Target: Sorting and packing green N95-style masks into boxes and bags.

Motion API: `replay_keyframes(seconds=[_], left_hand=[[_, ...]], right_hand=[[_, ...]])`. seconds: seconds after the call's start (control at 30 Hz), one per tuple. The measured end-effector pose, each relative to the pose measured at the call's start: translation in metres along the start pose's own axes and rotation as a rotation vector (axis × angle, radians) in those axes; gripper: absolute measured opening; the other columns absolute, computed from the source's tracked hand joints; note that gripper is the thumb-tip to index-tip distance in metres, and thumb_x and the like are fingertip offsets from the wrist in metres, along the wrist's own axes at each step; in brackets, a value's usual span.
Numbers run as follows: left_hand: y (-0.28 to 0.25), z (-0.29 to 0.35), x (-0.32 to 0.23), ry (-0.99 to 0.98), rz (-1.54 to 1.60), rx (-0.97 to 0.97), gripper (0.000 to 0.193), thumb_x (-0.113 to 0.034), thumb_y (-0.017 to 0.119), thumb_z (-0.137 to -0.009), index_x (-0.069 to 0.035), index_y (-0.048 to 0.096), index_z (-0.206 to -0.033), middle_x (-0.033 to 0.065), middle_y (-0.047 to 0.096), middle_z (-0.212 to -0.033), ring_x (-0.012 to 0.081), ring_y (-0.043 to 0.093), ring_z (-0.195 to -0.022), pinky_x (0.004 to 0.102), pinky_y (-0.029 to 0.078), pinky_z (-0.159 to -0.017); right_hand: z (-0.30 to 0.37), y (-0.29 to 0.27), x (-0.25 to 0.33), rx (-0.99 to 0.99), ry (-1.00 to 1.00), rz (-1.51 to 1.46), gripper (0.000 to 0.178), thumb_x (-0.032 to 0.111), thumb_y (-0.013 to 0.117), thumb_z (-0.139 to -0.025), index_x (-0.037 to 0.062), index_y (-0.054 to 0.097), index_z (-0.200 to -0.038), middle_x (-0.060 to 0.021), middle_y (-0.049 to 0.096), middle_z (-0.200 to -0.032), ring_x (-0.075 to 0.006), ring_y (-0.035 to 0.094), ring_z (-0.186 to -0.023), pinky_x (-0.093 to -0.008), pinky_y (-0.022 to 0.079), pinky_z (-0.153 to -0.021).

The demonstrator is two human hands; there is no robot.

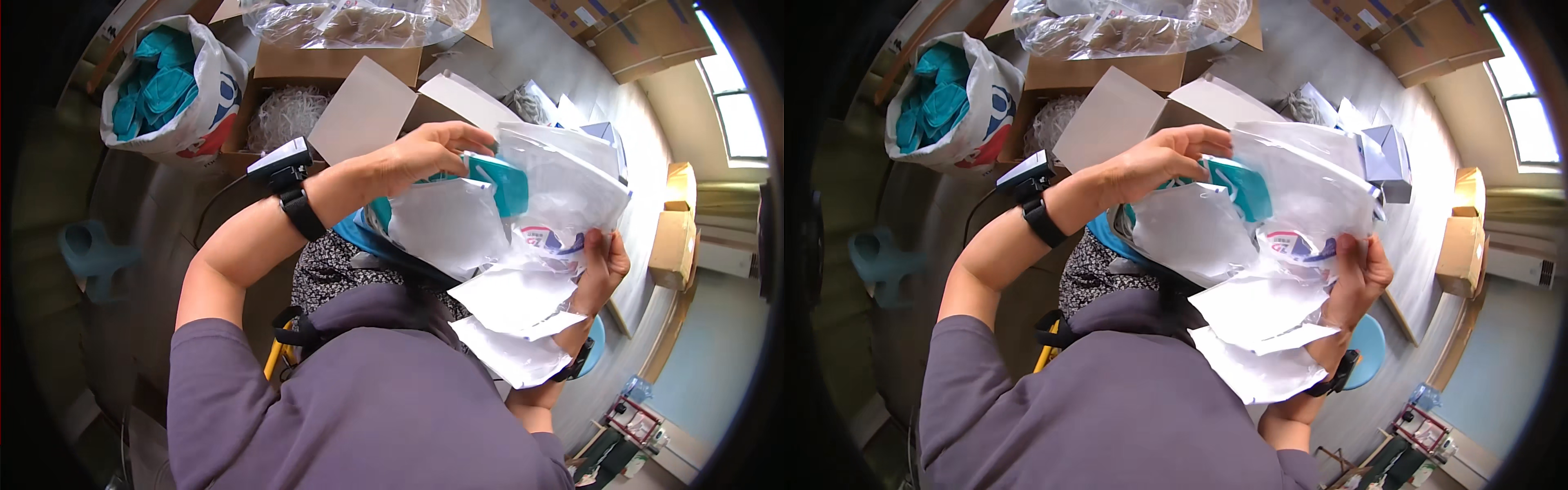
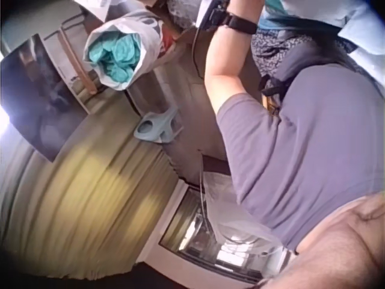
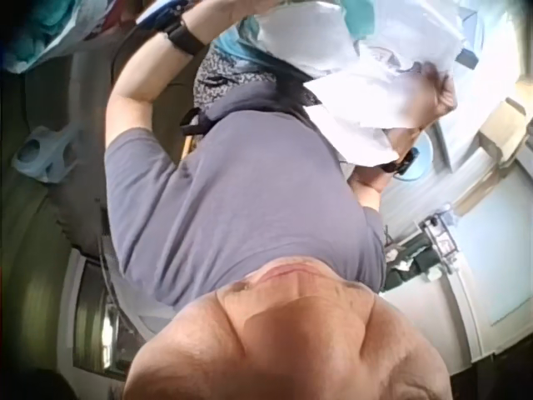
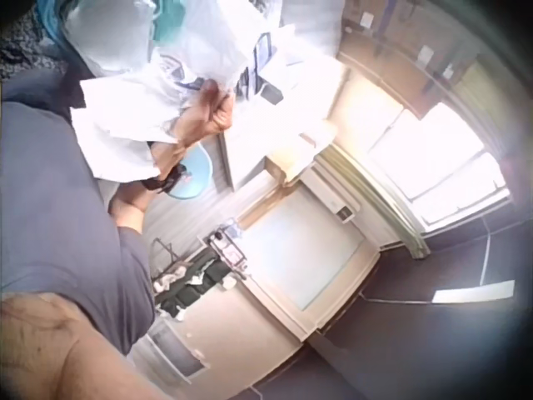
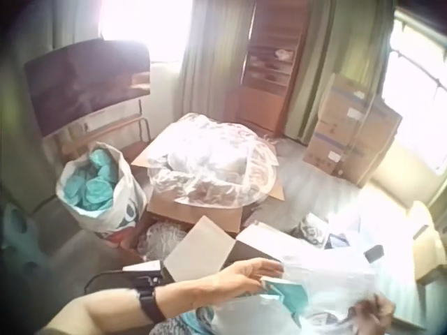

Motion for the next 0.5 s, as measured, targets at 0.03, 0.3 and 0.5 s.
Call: replay_keyframes(seconds=[0.03,0.3,0.5], left_hand=[[0.001,-0.001,0.001,0.035,-0.052,0.01,0.045,-0.003,0.064,-0.092,-0.002,0.055,-0.135,0.0076,0.065,-0.123,0.0134,0.06,-0.108,0.0288,0.048,-0.096],[-0.017,0.004,0.005,-0.016,-0.793,-0.231,0.046,-0.011,0.071,-0.088,-0.007,0.058,-0.133,0.0181,0.062,-0.124,0.0256,0.062,-0.107,0.036,0.05,-0.094],[0.023,0.012,-0.04,0.298,-0.918,-0.075,0.114,-0.015,0.087,-0.069,-0.012,0.018,-0.159,0.0216,0.027,-0.16,0.0396,0.035,-0.143,0.0438,0.036,-0.117]], right_hand=[[-0.001,-0.004,-0.003,-0.023,0.01,0.005,0.013,0.012,0.079,-0.088,0.0022,0.071,-0.091,0.0027,0.067,-0.077,-0.0044,0.056,-0.072,-0.0205,0.043,-0.068],[-0.025,-0.07,-0.038,-0.207,0.297,-0.118,0.014,0.019,0.068,-0.098,0.006,0.065,-0.095,-0.0005,0.065,-0.069,-0.0085,0.062,-0.066,-0.0248,0.052,-0.069],[-0.001,-0.08,-0.068,-0.186,0.449,-0.359,0.015,0.018,0.066,-0.098,0.0059,0.061,-0.105,-0.0024,0.063,-0.083,-0.0107,0.06,-0.078,-0.0265,0.05,-0.078]])
Point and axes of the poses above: each hand's wrist, its own z-axis away from the middle knuckle, its own y-axis out of the palm, x = y × z, the point moved 7 cm from there along -z, towards the middle knuckle
